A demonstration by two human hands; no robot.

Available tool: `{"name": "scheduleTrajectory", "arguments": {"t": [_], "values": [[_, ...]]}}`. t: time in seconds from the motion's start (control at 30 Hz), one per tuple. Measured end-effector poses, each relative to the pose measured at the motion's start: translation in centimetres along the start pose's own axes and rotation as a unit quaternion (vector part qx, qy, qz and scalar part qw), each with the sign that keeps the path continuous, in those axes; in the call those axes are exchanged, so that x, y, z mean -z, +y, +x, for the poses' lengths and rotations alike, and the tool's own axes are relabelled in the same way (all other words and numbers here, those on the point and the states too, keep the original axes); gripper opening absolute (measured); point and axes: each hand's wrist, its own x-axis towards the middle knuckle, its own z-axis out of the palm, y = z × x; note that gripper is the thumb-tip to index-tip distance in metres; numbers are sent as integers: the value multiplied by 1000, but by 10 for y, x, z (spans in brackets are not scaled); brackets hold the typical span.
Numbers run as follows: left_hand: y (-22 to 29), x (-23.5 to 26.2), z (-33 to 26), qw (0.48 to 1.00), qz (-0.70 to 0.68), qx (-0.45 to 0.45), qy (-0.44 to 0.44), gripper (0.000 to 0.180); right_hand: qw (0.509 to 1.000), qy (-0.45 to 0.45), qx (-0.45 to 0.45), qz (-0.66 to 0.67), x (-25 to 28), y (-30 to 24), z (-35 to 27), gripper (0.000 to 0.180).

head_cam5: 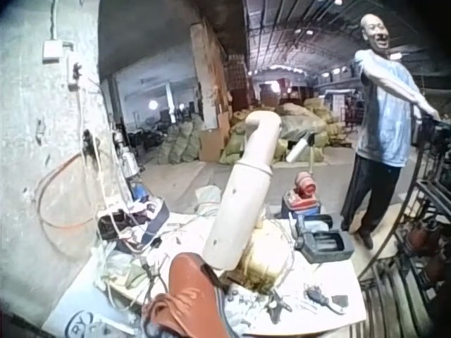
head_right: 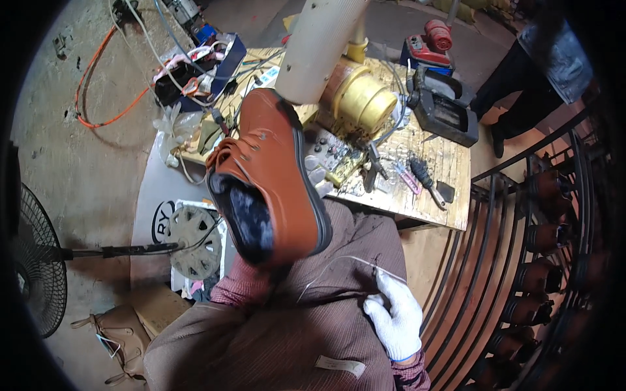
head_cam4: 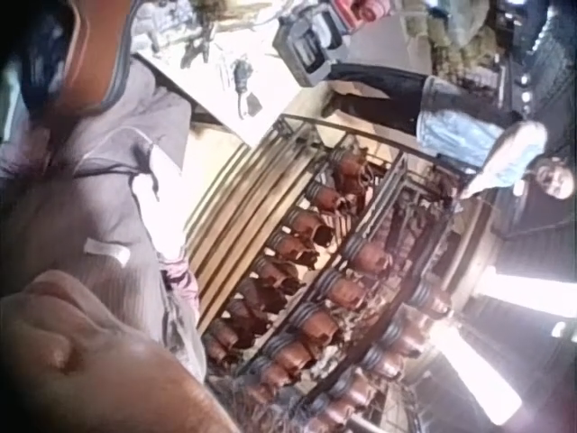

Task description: Inspecting and cleaning leather shoes using a brush and an air duster gun in a factory finishing area.

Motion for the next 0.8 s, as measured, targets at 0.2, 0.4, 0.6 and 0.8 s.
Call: {"name": "scheduleTrajectory", "arguments": {"t": [0.2, 0.4, 0.6, 0.8], "values": [[-39, -21, -29, 975, 154, -146, -67, 89, 998, -50, 42, -6, -17, 2, 23, 49], [-27, -63, -5, 920, 338, -153, 125, 81, 973, -29, 176, -147, -22, 0, 22, 43], [-13, -80, 13, 856, 423, -245, 170, 76, 968, 17, 148, -203, -16, 21, 5, 44], [-14, -131, 31, 706, 541, -431, 154, 96, 963, 105, 90, -233, -1, 52, 15, 50]]}}
